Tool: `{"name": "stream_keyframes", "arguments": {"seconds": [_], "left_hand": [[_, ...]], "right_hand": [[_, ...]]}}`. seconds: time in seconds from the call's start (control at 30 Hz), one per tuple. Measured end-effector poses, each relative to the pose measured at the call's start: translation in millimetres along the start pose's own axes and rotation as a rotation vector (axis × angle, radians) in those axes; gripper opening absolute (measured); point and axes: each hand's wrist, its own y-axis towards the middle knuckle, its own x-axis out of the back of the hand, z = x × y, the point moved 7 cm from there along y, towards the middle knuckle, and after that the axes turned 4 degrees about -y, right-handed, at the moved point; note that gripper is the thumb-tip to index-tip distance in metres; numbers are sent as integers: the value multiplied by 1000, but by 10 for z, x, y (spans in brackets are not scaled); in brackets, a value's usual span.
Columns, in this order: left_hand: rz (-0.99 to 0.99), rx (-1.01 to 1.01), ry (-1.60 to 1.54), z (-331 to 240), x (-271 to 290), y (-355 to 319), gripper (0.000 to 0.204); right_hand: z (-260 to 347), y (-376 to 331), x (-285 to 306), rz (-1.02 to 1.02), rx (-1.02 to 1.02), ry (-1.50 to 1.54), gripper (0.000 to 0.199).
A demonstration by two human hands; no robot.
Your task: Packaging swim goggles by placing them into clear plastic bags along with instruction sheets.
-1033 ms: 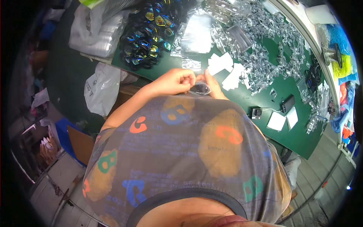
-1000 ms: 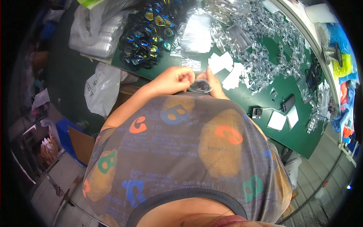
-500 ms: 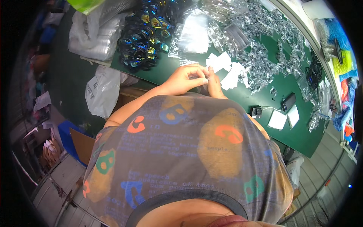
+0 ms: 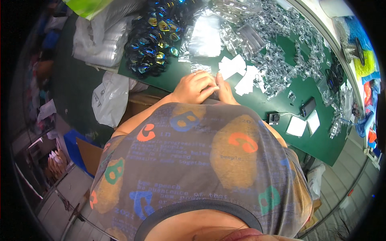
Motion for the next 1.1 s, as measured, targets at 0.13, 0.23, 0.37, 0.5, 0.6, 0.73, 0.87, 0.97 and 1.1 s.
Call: {"name": "stream_keyframes", "arguments": {"seconds": [0.13, 0.23, 0.37, 0.5, 0.6, 0.73, 0.87, 0.97, 1.1], "left_hand": [[-186, 32, -155, -40, 344, 68, 11], [-71, 47, -59, -60, 340, 198, 18], [202, 60, -70, 44, 63, 141, 16], [-97, 68, -141, 39, 358, 269, 11], [60, 117, -88, 133, 303, 242, 16], [168, 105, -43, 242, 56, 73, 18], [203, -4, 25, 187, -1, 104, 15], [69, -44, 85, 52, 117, 103, 10], [-249, -34, 57, -97, 520, 140, 4]], "right_hand": [[0, -16, -17, 25, 5, -5, 70], [135, -65, -34, 16, 5, -78, 71], [-40, 3, -42, -15, 40, -66, 71], [-142, -3, 27, -33, -122, 67, 71], [-200, 8, 50, -35, -94, 88, 71], [-105, 38, -27, 10, 22, -35, 74], [-260, 91, -8, -12, -97, -20, 74], [-136, 107, -11, -56, -42, 77, 71], [12, 38, -34, -34, -69, 26, 66]]}}
